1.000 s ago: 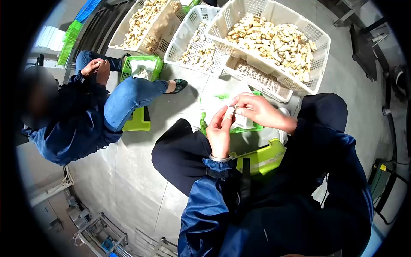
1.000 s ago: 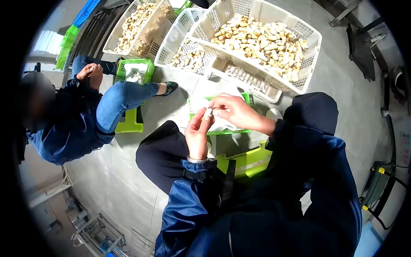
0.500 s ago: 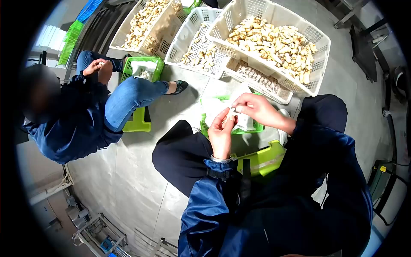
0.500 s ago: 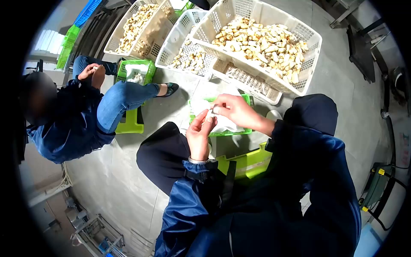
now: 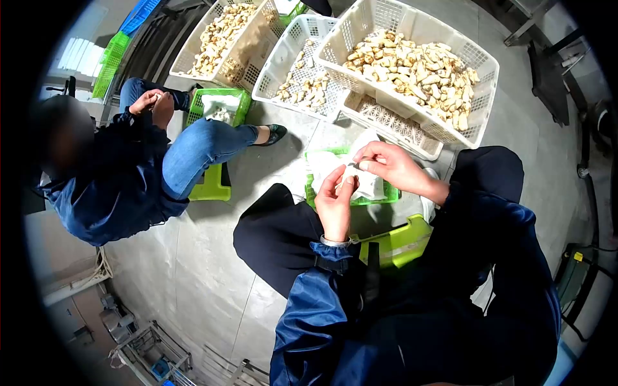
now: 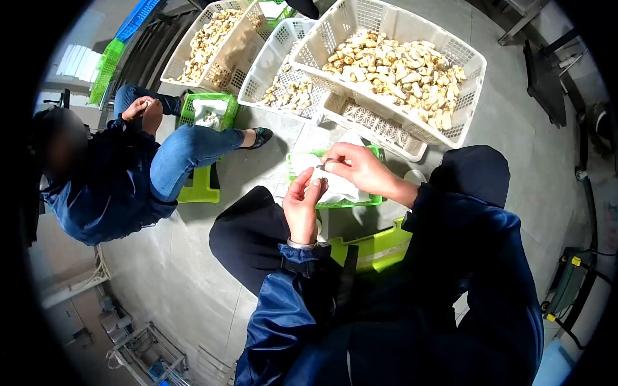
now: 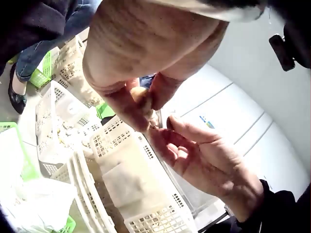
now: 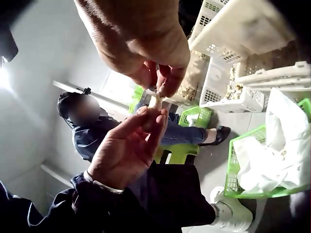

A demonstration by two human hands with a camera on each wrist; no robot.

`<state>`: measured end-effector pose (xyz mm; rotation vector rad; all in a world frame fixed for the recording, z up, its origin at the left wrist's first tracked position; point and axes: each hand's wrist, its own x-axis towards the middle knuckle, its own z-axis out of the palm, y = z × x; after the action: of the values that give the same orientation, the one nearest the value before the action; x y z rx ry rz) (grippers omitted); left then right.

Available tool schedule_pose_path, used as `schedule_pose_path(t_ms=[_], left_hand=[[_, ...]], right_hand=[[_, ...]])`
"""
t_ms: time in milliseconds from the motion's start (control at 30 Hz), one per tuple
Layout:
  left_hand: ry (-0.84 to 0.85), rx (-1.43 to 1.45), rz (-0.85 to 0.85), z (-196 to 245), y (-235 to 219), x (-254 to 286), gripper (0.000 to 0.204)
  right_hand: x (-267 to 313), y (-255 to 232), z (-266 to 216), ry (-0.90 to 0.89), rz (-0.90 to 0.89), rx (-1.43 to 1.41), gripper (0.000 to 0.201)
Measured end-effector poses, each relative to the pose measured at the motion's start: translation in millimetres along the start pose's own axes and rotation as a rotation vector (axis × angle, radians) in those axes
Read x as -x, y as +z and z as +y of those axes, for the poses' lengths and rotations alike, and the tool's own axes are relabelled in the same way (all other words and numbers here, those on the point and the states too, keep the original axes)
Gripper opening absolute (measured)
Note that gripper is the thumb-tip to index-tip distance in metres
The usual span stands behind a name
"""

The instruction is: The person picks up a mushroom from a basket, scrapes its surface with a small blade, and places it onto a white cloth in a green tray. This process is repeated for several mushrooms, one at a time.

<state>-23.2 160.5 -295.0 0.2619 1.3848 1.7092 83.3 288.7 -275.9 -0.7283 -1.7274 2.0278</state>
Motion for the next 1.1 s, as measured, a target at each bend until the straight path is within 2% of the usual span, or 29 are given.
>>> schedule_pose_path(t_ms=[67,100,200,267,367,500,600,733,800,900,1100], left_hand=[[0.002,0.009,-0.001,0.8,1.0,-0.2,0.034],[0.003,0.016,-0.003,1.4,1.9,-0.3,0.034],[-0.009,0.008,-0.013,1.0,2.0,-0.2,0.033],[-0.012,0.004,-0.016,1.0,1.7,0.4,0.033],[0.001,0.004,-0.010,0.4,1.7,-0.3,0.033],[0.012,0.011,-0.004,-0.1,1.7,0.2,0.033],[0.028,-0.058,-0.013,-0.6,1.8,0.4,0.031],[0.012,0.005,-0.050,-0.3,4.2,0.0,0.035],[0.001,0.013,-0.067,2.4,4.4,0.4,0.036],[-0.113,0.078,-0.142,4.9,6.0,1.2,0.036],[-0.039,0.005,-0.137,0.6,1.6,-0.8,0.036]], right_hand=[[2.1,-3.5,-3.8,-0.006,-0.100,0.250,0.007],[2.1,-2.3,-1.6,-0.157,-0.077,0.312,0.008],[2.0,-1.5,-4.2,-0.056,-0.048,0.327,0.007],[1.4,-2.2,-1.1,0.000,-0.029,0.275,0.008],[-0.5,-0.9,2.1,0.054,-0.045,-0.013,0.010],[-0.5,-0.4,2.6,-0.008,-0.088,0.008,0.011],[-1.2,2.1,4.3,-0.020,0.032,0.174,0.011],[-4.6,-2.2,6.2,0.106,0.005,-0.101,0.012],[-4.4,-3.2,6.6,0.096,-0.017,-0.108,0.012],[-7.1,-4.6,10.5,0.072,-0.019,-0.089,0.012],[-8.7,-11.8,5.4,0.155,-0.085,-0.236,0.014]])
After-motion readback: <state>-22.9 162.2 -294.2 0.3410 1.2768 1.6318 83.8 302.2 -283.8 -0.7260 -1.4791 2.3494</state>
